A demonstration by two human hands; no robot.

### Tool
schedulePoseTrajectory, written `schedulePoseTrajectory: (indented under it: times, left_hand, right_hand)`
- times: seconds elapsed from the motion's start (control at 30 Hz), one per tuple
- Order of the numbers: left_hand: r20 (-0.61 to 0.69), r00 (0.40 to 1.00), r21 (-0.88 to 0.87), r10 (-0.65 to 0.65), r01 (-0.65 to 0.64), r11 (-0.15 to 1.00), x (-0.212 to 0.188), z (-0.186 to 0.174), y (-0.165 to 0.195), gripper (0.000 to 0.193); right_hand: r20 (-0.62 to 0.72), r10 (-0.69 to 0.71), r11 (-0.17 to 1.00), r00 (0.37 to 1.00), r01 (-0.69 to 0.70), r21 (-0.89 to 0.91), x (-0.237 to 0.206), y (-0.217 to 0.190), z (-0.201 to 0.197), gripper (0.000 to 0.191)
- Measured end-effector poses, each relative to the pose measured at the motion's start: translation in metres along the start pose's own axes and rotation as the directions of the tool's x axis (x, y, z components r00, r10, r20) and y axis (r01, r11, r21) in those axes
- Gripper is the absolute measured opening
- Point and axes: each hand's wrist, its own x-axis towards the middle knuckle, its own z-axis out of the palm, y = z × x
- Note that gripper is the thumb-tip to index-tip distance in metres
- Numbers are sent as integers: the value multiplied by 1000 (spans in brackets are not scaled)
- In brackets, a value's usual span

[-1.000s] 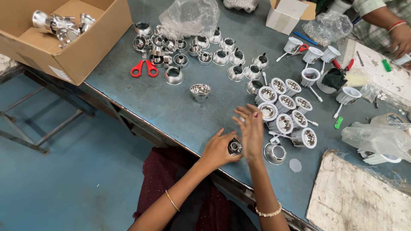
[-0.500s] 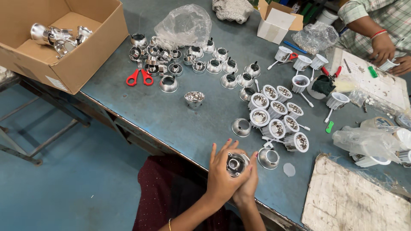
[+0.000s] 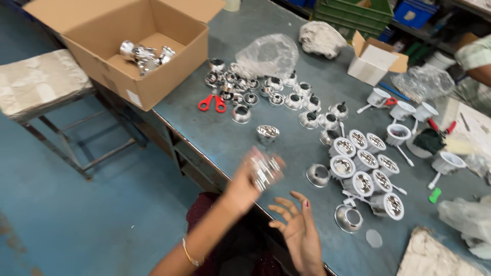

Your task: The person assembles small metal light fixture components on a workbench. They pick up a metal housing, insert a white plastic diffuser, and place the assembled unit into a cardboard box. The process is repeated with multiple units.

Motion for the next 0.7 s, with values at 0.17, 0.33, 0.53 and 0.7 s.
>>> schedulePoseTrajectory:
  times: [0.17, 0.33, 0.53, 0.7]
  left_hand:
    - [-29, 892, -57, 451, -452, 890, 91, -48, 202, 25]
    - [-299, 249, 505, 921, -778, 374, 152, -54, 351, 59]
    - [296, 280, 891, 913, 264, -370, 130, -71, 372, 64]
    - [544, 405, 625, 735, 387, -677, 139, -57, 327, 89]
  right_hand:
    - [-52, 35, 996, 998, -39, -83, 9, 18, -72, 38]
    - [-139, 58, 997, 989, -64, -43, 5, 46, -148, 39]
    - [-317, -269, 869, 909, 88, -487, 7, 34, -138, 33]
    - [119, -657, 52, 744, 202, -978, 35, -4, -86, 43]
